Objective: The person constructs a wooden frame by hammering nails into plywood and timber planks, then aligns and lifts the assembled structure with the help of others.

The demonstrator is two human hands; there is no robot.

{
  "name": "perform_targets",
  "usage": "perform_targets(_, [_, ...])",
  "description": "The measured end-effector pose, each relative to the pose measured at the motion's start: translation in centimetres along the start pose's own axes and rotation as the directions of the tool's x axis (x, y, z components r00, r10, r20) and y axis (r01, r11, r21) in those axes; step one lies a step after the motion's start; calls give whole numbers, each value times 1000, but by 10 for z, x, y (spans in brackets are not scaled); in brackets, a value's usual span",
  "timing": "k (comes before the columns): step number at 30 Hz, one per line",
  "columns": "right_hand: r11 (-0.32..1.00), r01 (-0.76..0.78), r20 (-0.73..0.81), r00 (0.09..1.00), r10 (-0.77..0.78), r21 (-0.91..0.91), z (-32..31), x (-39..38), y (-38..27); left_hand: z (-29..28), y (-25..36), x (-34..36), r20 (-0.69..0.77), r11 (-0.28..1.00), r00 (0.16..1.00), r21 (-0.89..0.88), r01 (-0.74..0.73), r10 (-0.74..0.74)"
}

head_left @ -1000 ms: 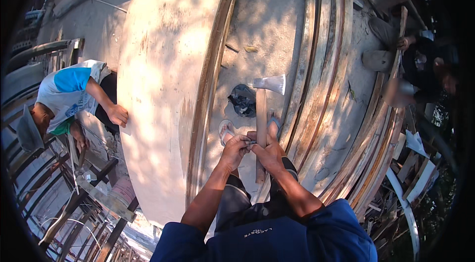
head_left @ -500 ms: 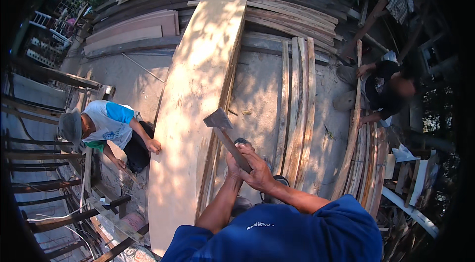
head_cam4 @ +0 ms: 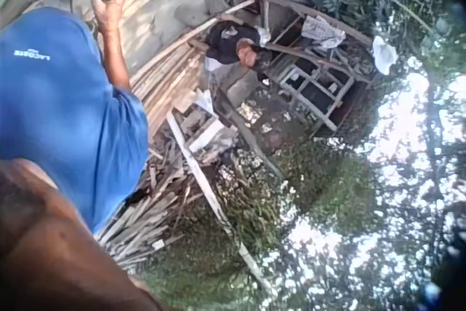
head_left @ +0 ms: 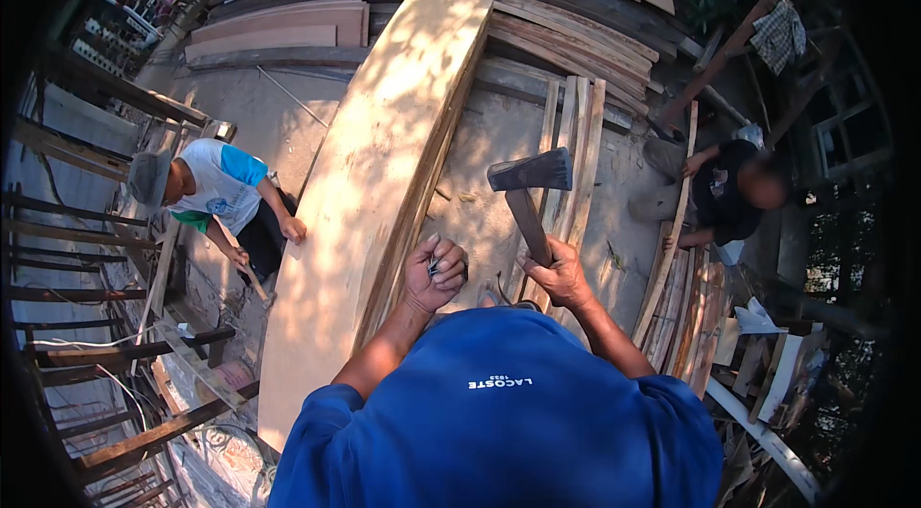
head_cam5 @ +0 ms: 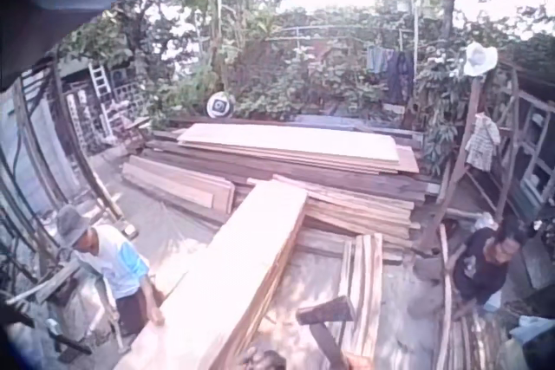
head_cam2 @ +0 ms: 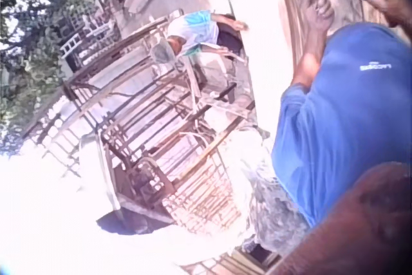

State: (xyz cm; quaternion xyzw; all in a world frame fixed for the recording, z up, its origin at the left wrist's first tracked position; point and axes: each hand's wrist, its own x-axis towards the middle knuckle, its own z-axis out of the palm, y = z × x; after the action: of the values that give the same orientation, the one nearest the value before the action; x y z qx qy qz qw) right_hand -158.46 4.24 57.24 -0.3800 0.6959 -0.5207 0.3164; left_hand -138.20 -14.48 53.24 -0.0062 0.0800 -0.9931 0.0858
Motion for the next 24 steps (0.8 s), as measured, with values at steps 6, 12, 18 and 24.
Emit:
perform_targets(6, [940, -292, -31, 953, 302, 175, -32, -39, 12, 18, 7, 34, -129, 980, 984, 174, -100, 123])
perform_targets(12, [973, -136, -105, 982, 158, 189, -47, -31, -10, 12, -7, 52, -313, 898, 945, 436, 53, 96])
perform_targets(18, [943, -179, -73, 976, 207, 281, -50, -12, -20, -4, -51, 87, -497, 760, 855, 496, 419, -147])
perform_targets(24, [921, -199, -56, 972, 230, 336, -56, -3, 8, -3, -54, 113, -505, 721, 836, 495, 484, -214])
